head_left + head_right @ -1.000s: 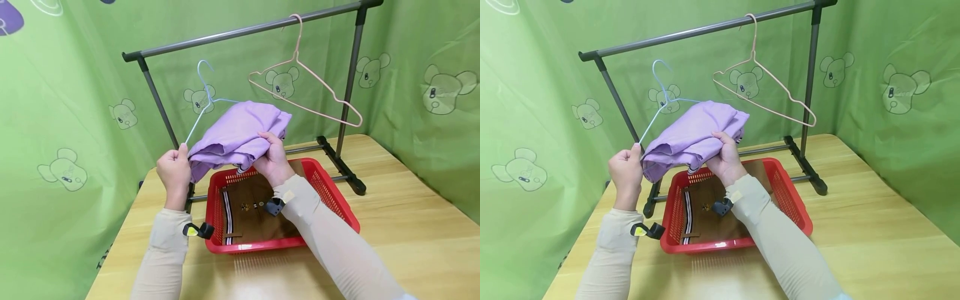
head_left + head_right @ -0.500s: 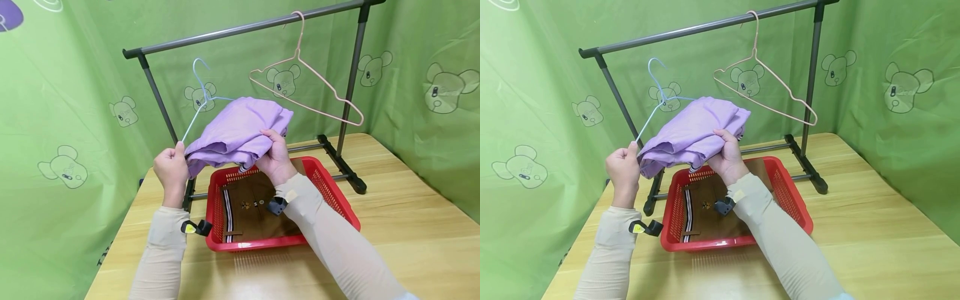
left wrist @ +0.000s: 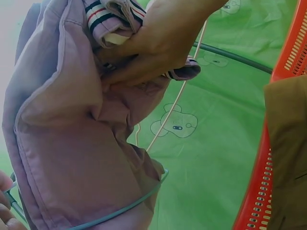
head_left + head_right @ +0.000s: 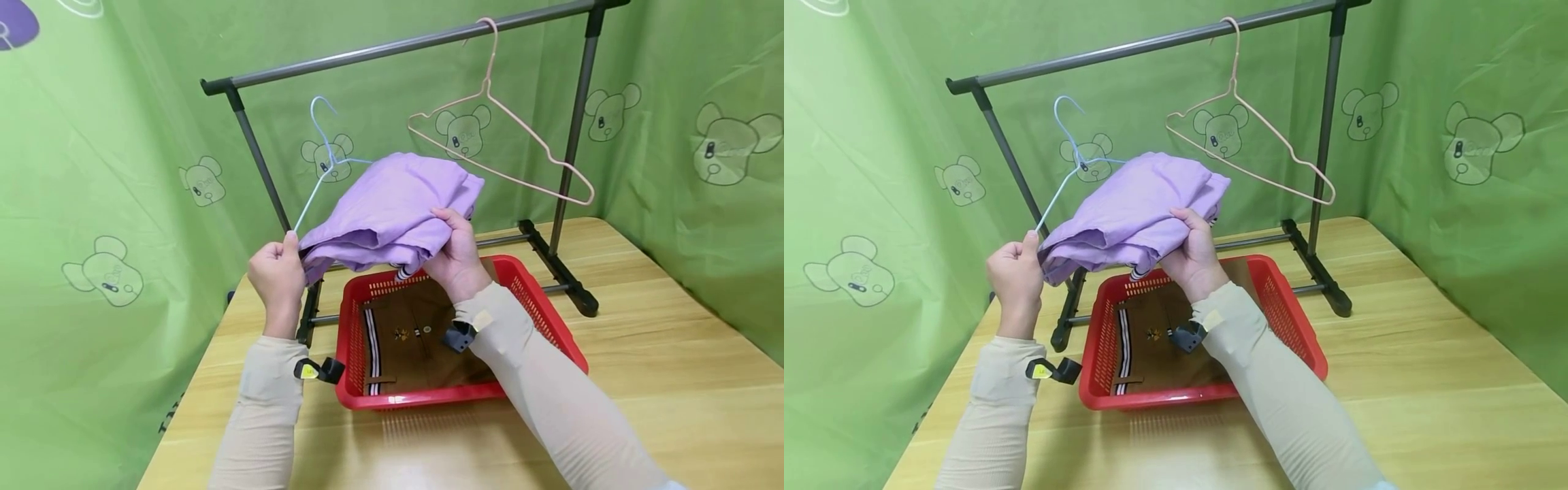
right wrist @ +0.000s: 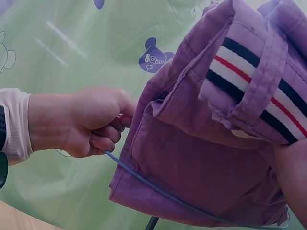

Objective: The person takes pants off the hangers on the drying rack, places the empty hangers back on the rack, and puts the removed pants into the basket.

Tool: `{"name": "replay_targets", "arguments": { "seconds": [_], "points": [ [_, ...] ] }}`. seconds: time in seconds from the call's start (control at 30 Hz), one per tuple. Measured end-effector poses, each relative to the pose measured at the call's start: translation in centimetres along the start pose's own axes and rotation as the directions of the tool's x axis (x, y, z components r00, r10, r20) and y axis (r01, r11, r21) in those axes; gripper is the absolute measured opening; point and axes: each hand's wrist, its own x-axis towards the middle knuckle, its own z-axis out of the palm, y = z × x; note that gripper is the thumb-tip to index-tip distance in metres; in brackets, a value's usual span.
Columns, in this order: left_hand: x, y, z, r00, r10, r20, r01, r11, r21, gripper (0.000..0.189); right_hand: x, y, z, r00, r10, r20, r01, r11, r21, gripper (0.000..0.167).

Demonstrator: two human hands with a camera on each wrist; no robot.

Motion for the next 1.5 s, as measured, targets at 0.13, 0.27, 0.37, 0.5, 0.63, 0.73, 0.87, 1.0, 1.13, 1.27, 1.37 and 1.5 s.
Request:
{"name": "replay_targets", "arguments": {
  "seconds": [0.13, 0.27, 0.37, 0.5, 0.63, 0.73, 0.87, 1.0, 1.13, 1.27, 1.37, 1.5],
  "points": [
    [0.0, -0.2, 0.0, 1.0, 0.008, -0.017, -0.008, 1.0, 0.003, 0.042, -0.1, -0.1, 0.1, 1.0, 0.0, 0.005, 0.0, 1.0, -0.009, 0.076],
    [0.0, -0.3, 0.0, 1.0, 0.0, -0.021, 0.0, 1.0, -0.007, 0.042, -0.1, -0.2, 0.2, 1.0, 0.002, 0.019, -0.002, 1.0, -0.009, 0.076],
    [0.1, -0.3, 0.0, 1.0, -0.012, -0.008, 0.012, 1.0, -0.013, 0.04, -0.2, -0.3, 0.2, 1.0, -0.005, 0.019, 0.005, 1.0, -0.017, 0.076],
    [0.1, -0.2, 0.1, 1.0, -0.026, 0.006, 0.026, 0.999, -0.023, 0.037, -0.2, -0.6, 0.2, 1.0, -0.013, 0.019, 0.014, 1.0, -0.022, 0.076],
    [0.1, -0.2, 0.2, 0.999, -0.038, 0.014, 0.039, 0.999, -0.036, 0.037, -0.3, -0.8, 0.2, 1.0, -0.011, 0.013, 0.012, 1.0, -0.022, 0.076],
    [0.1, -0.2, 0.2, 0.999, -0.039, 0.013, 0.039, 0.999, -0.038, 0.037, -0.5, -1.0, 0.3, 1.0, -0.014, 0.009, 0.014, 1.0, -0.019, 0.076],
    [0.3, -0.4, 0.2, 1.0, -0.025, -0.001, 0.025, 0.999, -0.021, 0.04, -0.7, -1.2, 0.4, 1.0, -0.025, 0.015, 0.026, 1.0, -0.012, 0.075],
    [0.5, -0.7, 0.2, 0.999, -0.033, -0.006, 0.033, 0.999, -0.007, 0.042, -0.8, -1.4, 0.5, 0.999, -0.028, 0.028, 0.028, 0.999, -0.018, 0.075],
    [0.7, -0.9, 0.1, 0.999, -0.05, -0.002, 0.05, 0.999, 0.004, 0.042, -0.9, -1.5, 0.4, 0.999, -0.03, 0.039, 0.032, 0.999, -0.03, 0.073],
    [0.8, -1.1, 0.1, 0.999, -0.042, -0.007, 0.042, 0.999, 0.012, 0.043, -0.8, -1.7, 0.2, 0.999, -0.021, 0.044, 0.022, 1.0, -0.017, 0.07],
    [0.8, -1.2, 0.1, 0.999, -0.03, -0.015, 0.03, 0.999, 0.013, 0.044, -0.9, -1.9, 0.1, 0.999, -0.02, 0.043, 0.02, 1.0, -0.015, 0.07],
    [0.8, -1.2, 0.1, 1.0, -0.023, -0.017, 0.023, 1.0, 0.002, 0.043, -1.0, -2.2, 0.1, 0.999, -0.026, 0.035, 0.027, 1.0, -0.016, 0.068]
  ]
}}
